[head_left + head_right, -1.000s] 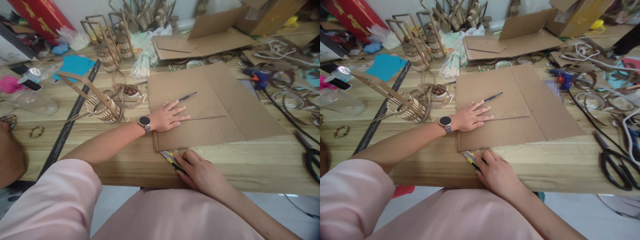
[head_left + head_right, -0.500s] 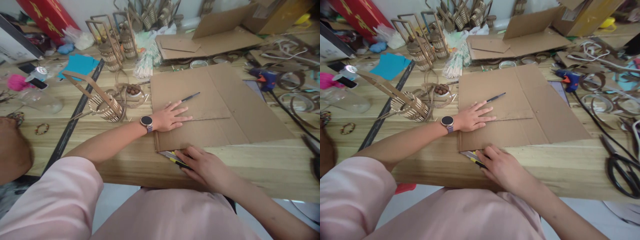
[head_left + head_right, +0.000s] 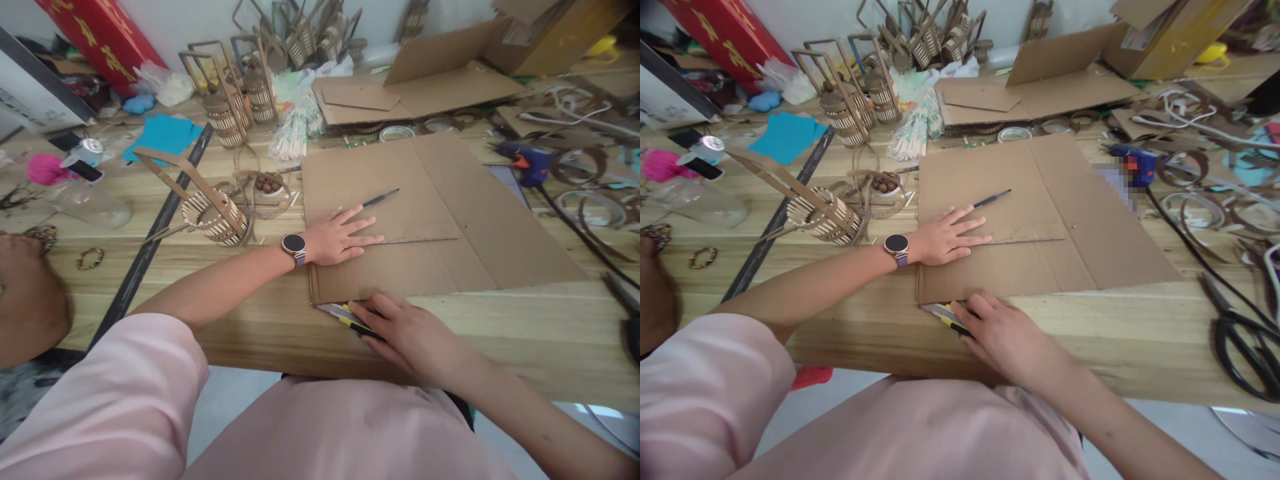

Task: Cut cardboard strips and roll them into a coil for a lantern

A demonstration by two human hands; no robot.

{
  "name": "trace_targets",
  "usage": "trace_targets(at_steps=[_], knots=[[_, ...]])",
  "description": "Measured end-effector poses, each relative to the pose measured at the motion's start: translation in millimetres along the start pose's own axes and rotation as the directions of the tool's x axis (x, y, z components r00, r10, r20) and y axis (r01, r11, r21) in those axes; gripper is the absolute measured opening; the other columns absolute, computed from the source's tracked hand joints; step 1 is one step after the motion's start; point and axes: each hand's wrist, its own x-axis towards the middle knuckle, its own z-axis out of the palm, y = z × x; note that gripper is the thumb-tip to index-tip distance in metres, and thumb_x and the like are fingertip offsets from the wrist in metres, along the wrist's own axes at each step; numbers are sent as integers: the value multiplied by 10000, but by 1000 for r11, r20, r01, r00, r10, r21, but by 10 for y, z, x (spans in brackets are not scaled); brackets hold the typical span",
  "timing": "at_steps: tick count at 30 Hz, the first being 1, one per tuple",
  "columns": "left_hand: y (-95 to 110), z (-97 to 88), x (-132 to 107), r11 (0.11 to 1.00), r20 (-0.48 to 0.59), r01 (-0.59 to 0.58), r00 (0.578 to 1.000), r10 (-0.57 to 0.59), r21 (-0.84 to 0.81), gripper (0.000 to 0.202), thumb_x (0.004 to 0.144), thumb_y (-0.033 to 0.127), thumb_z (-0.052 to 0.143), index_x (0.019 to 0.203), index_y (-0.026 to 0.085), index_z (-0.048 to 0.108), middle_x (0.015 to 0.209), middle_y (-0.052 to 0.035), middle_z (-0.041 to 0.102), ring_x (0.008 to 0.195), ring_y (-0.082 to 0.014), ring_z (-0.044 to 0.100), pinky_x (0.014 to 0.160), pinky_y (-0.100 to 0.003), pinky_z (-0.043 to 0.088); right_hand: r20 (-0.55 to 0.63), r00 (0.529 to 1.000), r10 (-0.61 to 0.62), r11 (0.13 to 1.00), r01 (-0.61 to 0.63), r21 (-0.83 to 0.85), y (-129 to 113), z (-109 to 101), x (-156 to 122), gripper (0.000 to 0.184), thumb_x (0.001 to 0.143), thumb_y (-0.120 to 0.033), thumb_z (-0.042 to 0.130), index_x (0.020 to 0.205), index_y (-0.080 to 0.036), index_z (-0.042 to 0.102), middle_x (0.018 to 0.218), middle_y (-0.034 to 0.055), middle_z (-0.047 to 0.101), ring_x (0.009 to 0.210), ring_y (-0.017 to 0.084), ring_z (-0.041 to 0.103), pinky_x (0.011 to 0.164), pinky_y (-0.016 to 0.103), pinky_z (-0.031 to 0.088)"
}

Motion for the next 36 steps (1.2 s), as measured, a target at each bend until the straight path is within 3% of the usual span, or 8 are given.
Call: trace_targets(at_steps=[8,19,22,25,28,30,33,36], knots=[[5,-2,7,1000,8,11,1000,-11,-7,504,1041,342,395,1542,363,338,1662,-26,239,1538,-336,83,1195,-614,136,-106,988,110,993,-114,-29,-264,230,-8,341,883,-230,546,1201,-120,604,892,75,615,809,205,626,641,291,529],[-11,1,-7,1000,3,-17,1000,17,18,496,1045,364,391,1539,349,348,1653,-46,262,1537,-326,115,1196,-608,146,-44,997,63,991,-57,121,-171,73,-221,404,894,-214,557,1296,-200,597,947,63,648,787,182,647,655,288,547],[-18,12,-24,999,-54,-26,998,28,38,482,1039,373,409,1512,283,417,1618,-88,339,1519,-334,201,1186,-638,156,-92,986,138,980,-122,160,1,-88,-395,410,955,-266,507,1360,-224,560,1003,80,655,856,197,672,678,293,562],[12,-22,-56,995,-160,-26,986,41,97,447,1032,370,425,1409,170,554,1535,-151,463,1488,-347,290,1192,-632,179,-233,932,278,960,-271,62,353,-232,-522,441,1005,-372,435,1397,-195,533,1091,126,651,951,235,670,766,347,571],[158,-104,-128,988,-231,-3,972,38,152,411,1040,315,391,1213,87,686,1397,-182,600,1430,-342,403,1202,-565,246,-340,868,361,908,-410,-84,812,-327,-492,466,1007,-427,404,1351,-168,581,1069,146,654,970,286,638,823,432,547],[337,-157,-209,990,-261,31,965,6,137,412,1045,335,387,1107,118,731,1283,-147,681,1401,-334,446,1196,-548,282,-381,839,389,872,-468,-142,1090,-363,-396,448,996,-402,416,1314,-155,613,1054,154,661,946,298,628,802,444,535],[652,-190,-343,995,-219,26,976,-4,97,453,1008,493,457,1194,159,700,1330,-134,660,1360,-339,492,1168,-539,340,-413,826,383,859,-483,-171,1340,-394,-247,407,981,-380,450,1275,-168,636,1073,153,677,934,294,627,791,446,522],[868,-169,-422,991,-85,90,993,-81,101,549,933,563,573,1320,178,626,1420,-150,590,1364,-379,484,1122,-529,397,-442,835,330,878,-443,-183,1331,-425,-231,381,986,-383,455,1238,-180,655,1124,149,685,977,290,639,821,452,524]])
